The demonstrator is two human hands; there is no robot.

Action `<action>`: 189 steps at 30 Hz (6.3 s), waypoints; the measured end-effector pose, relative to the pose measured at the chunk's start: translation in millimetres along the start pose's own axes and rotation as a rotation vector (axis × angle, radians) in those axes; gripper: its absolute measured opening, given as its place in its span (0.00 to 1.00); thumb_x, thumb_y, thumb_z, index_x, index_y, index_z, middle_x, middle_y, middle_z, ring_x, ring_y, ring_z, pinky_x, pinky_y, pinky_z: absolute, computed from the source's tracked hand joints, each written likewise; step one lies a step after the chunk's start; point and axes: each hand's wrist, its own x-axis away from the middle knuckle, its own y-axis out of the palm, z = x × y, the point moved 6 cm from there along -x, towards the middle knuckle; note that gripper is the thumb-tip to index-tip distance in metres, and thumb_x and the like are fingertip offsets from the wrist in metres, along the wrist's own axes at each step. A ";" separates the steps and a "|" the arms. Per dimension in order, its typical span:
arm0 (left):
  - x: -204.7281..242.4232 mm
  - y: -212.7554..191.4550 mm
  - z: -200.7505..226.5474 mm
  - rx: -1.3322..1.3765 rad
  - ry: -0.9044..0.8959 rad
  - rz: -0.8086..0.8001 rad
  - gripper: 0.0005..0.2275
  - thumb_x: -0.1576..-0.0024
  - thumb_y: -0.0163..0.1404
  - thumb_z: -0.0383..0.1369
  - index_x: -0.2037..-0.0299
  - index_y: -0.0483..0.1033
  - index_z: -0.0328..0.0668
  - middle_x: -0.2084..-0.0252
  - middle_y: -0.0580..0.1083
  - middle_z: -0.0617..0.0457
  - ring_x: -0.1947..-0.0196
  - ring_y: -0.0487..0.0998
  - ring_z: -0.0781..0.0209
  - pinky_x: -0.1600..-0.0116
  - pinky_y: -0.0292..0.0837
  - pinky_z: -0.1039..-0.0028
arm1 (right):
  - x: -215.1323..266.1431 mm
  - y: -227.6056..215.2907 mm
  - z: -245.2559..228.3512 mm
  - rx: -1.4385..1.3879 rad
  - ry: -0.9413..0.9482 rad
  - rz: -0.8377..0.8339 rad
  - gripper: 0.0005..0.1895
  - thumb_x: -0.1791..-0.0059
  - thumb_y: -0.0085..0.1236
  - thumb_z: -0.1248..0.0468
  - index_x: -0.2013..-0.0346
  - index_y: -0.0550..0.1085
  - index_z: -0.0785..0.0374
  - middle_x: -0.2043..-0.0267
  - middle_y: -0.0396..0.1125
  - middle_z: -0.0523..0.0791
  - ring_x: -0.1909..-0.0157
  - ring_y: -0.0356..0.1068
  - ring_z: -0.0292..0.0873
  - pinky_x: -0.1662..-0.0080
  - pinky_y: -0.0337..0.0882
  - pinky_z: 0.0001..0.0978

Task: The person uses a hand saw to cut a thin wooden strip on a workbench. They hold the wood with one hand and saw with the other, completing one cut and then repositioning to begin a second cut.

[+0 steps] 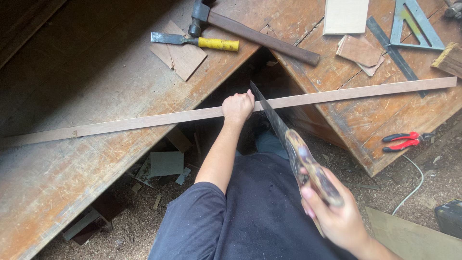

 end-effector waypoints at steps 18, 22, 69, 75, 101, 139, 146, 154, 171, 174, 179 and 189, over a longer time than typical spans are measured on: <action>-7.1 -10.0 6.6 -0.010 0.060 -0.136 0.26 0.34 0.37 0.44 0.78 0.82 0.43 0.75 0.79 0.39 0.74 0.82 0.41 0.64 0.79 0.55 | -163.4 16.7 45.3 -0.063 0.022 0.157 0.08 0.45 0.51 0.68 0.53 0.70 0.68 0.77 0.62 0.41 0.82 0.60 0.32 0.77 0.63 0.27; 4.4 -21.6 8.8 0.087 0.270 -0.287 0.21 0.38 0.42 0.47 0.69 0.81 0.40 0.71 0.80 0.39 0.69 0.82 0.41 0.60 0.78 0.54 | -164.6 25.2 45.1 0.154 0.006 0.216 0.07 0.46 0.53 0.67 0.55 0.73 0.67 0.76 0.65 0.40 0.80 0.63 0.31 0.76 0.65 0.27; 22.2 7.1 -0.2 -0.041 0.507 -0.103 0.04 0.46 0.52 0.31 0.65 0.71 0.43 0.74 0.78 0.45 0.74 0.82 0.46 0.69 0.78 0.58 | -16.0 13.4 -1.3 -0.069 0.139 0.166 0.16 0.49 0.53 0.70 0.47 0.71 0.69 0.72 0.63 0.42 0.78 0.60 0.32 0.76 0.63 0.26; 20.7 13.8 -2.0 -0.062 0.500 -0.144 0.04 0.46 0.52 0.30 0.66 0.70 0.43 0.74 0.78 0.46 0.73 0.82 0.48 0.69 0.78 0.60 | 39.2 -14.5 3.2 -0.096 0.108 0.203 0.18 0.51 0.54 0.72 0.46 0.72 0.73 0.70 0.65 0.44 0.76 0.60 0.32 0.75 0.62 0.25; 15.7 -11.6 4.1 0.023 0.501 -0.396 0.24 0.43 0.48 0.57 0.58 0.78 0.41 0.69 0.80 0.40 0.66 0.82 0.42 0.59 0.78 0.55 | -129.9 28.5 28.3 0.326 -0.015 0.342 0.07 0.51 0.58 0.68 0.59 0.76 0.67 0.73 0.72 0.42 0.75 0.73 0.33 0.70 0.75 0.28; 10.6 -6.6 -0.3 -0.025 0.571 -0.273 0.24 0.43 0.49 0.58 0.62 0.75 0.43 0.76 0.78 0.42 0.73 0.82 0.44 0.68 0.77 0.57 | -123.4 47.1 -7.8 0.427 0.127 0.298 0.11 0.47 0.57 0.57 0.63 0.77 0.62 0.84 0.67 0.43 0.82 0.69 0.35 0.75 0.68 0.30; 1.2 -7.7 6.3 -0.031 0.577 -0.280 0.24 0.44 0.49 0.59 0.64 0.75 0.43 0.76 0.78 0.42 0.74 0.82 0.44 0.68 0.77 0.57 | -41.4 4.5 -34.6 0.510 0.152 0.261 0.12 0.50 0.56 0.56 0.60 0.77 0.61 0.82 0.72 0.42 0.81 0.73 0.34 0.75 0.70 0.29; 5.8 -4.4 6.7 -0.026 0.578 -0.268 0.24 0.43 0.47 0.59 0.63 0.75 0.44 0.76 0.78 0.44 0.74 0.82 0.45 0.68 0.77 0.58 | -24.4 14.1 -41.0 0.591 0.122 0.212 0.14 0.54 0.59 0.58 0.58 0.76 0.61 0.81 0.72 0.41 0.79 0.74 0.35 0.74 0.73 0.27; 7.6 4.5 1.1 -0.033 0.525 -0.310 0.24 0.46 0.49 0.60 0.63 0.76 0.45 0.75 0.79 0.43 0.72 0.82 0.43 0.67 0.77 0.56 | -99.4 28.5 -4.3 0.334 0.128 0.280 0.10 0.48 0.56 0.59 0.62 0.76 0.63 0.84 0.66 0.42 0.83 0.66 0.35 0.77 0.67 0.30; 7.8 0.2 -3.5 -0.006 0.551 -0.270 0.24 0.45 0.49 0.59 0.62 0.76 0.45 0.76 0.78 0.42 0.74 0.82 0.42 0.68 0.77 0.55 | -64.4 26.7 -26.7 0.482 0.093 0.265 0.11 0.50 0.58 0.57 0.61 0.77 0.62 0.84 0.69 0.42 0.83 0.70 0.35 0.77 0.69 0.29; 10.9 1.0 5.3 -0.021 0.556 -0.297 0.24 0.45 0.49 0.60 0.64 0.76 0.45 0.75 0.78 0.43 0.72 0.82 0.43 0.66 0.77 0.56 | -27.8 16.9 -18.3 0.470 0.051 0.269 0.15 0.52 0.58 0.58 0.55 0.76 0.63 0.81 0.71 0.41 0.82 0.73 0.33 0.76 0.72 0.27; 19.2 0.9 3.7 -0.019 0.572 -0.313 0.24 0.42 0.48 0.58 0.62 0.75 0.43 0.76 0.78 0.44 0.72 0.82 0.45 0.67 0.77 0.57 | -40.3 7.1 -9.0 0.114 0.179 0.356 0.15 0.49 0.55 0.60 0.51 0.76 0.63 0.76 0.69 0.40 0.80 0.66 0.32 0.76 0.70 0.27</action>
